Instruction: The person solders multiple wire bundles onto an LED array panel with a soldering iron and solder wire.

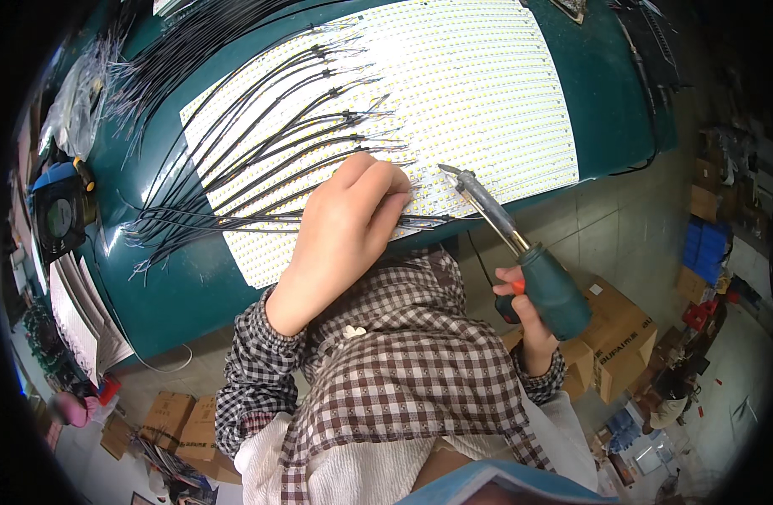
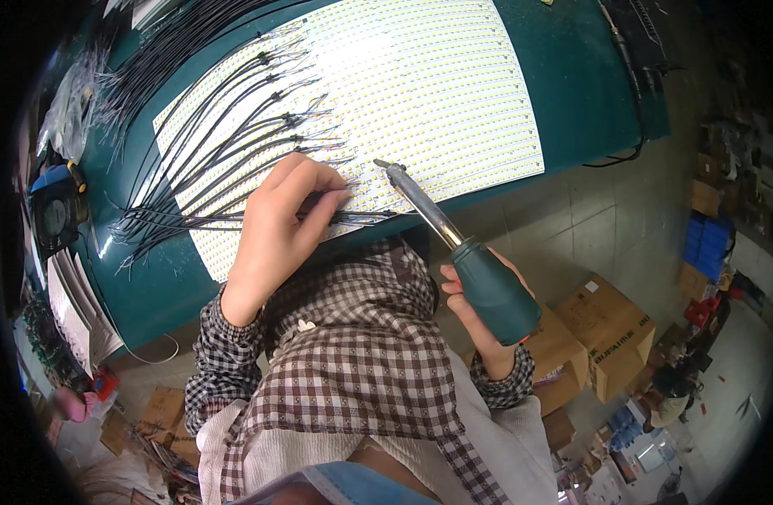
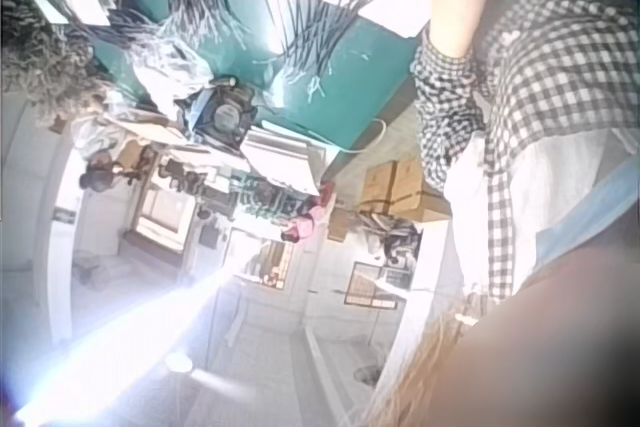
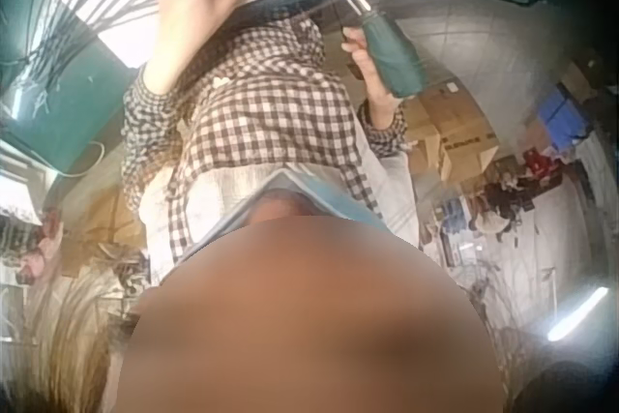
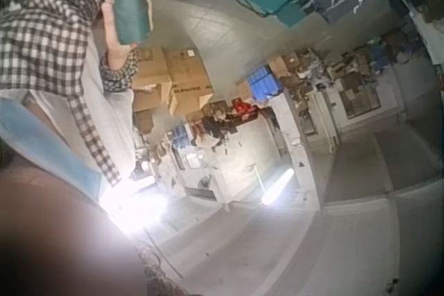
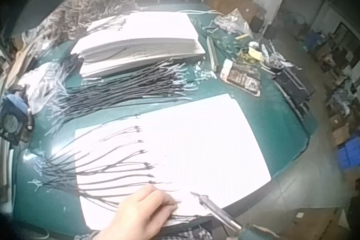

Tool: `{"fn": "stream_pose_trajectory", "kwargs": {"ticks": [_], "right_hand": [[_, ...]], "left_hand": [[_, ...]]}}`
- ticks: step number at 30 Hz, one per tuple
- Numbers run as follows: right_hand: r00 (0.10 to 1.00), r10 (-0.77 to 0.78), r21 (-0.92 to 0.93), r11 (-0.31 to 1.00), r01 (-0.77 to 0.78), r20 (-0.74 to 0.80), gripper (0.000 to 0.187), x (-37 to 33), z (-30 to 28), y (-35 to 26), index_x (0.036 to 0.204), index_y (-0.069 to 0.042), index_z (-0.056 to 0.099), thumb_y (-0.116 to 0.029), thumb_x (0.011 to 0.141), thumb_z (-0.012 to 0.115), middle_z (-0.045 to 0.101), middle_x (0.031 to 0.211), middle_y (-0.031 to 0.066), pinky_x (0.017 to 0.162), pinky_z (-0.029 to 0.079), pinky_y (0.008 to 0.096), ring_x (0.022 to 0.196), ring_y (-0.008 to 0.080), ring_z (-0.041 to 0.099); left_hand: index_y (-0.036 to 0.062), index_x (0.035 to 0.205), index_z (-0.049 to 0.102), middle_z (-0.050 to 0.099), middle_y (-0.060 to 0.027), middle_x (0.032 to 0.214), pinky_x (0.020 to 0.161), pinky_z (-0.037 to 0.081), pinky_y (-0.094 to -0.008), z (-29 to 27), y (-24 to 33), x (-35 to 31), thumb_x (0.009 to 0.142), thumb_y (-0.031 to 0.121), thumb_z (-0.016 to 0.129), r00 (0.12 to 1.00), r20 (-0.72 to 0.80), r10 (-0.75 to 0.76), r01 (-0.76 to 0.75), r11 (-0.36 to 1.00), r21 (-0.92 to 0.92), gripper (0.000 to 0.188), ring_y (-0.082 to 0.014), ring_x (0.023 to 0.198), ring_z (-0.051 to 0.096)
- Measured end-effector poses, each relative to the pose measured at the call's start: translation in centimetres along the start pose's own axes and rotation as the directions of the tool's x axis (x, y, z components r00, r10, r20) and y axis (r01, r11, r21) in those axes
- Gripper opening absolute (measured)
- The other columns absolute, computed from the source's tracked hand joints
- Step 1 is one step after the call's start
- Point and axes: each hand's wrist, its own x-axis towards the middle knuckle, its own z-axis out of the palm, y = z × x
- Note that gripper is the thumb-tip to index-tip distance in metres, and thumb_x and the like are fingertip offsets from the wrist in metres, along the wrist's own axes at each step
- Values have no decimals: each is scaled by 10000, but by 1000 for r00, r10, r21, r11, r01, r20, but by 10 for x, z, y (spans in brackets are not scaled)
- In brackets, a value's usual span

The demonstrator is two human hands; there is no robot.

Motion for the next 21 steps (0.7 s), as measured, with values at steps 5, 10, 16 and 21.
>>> {"fn": "stream_pose_trajectory", "kwargs": {"ticks": [5, 10, 16, 21], "right_hand": [[999, -29, 16, 999, 29, 15, 581, -1, -2, 4, 1284, 87, 427, -38, 802, 727, 632, 1078, 210, 808, 568, 334, 988, 270, 653], [1000, -28, 38, 999, 28, -3, 585, -2, -1, 5, 1291, 86, 418, -33, 805, 721, 632, 1079, 210, 811, 566, 336, 993, 271, 652], [999, -32, 30, 999, 32, -3, 571, -1, -2, 5, 1276, 95, 430, -24, 799, 720, 647, 1037, 204, 806, 566, 336, 955, 267, 663], [998, -68, -32, 997, 68, -3, 539, -2, -3, 7, 1237, 107, 469, -10, 779, 727, 675, 944, 167, 800, 560, 330, 881, 236, 677]], "left_hand": [[26, 827, 551, 547, -112, 777, 566, 461, -376, 4, 3, -1, 788, 4, 642, 1000, -18, -26, 27, 999, 44, 101, -300, 667, 578], [25, 849, 510, 537, -122, 783, 536, 449, -390, 16, 5, 2, 775, 11, 647, 989, -143, -29, 51, 986, 157, 156, -311, 627, 564], [35, 847, 510, 531, -116, 778, 520, 449, -390, 21, 5, 1, 755, 11, 648, 987, -155, -28, 61, 975, 213, 166, -306, 621, 563], [39, 827, 515, 525, -106, 760, 509, 437, -380, 25, 2, -1, 730, 13, 660, 981, -192, 1, 44, 972, 233, 176, -292, 605, 554]]}}
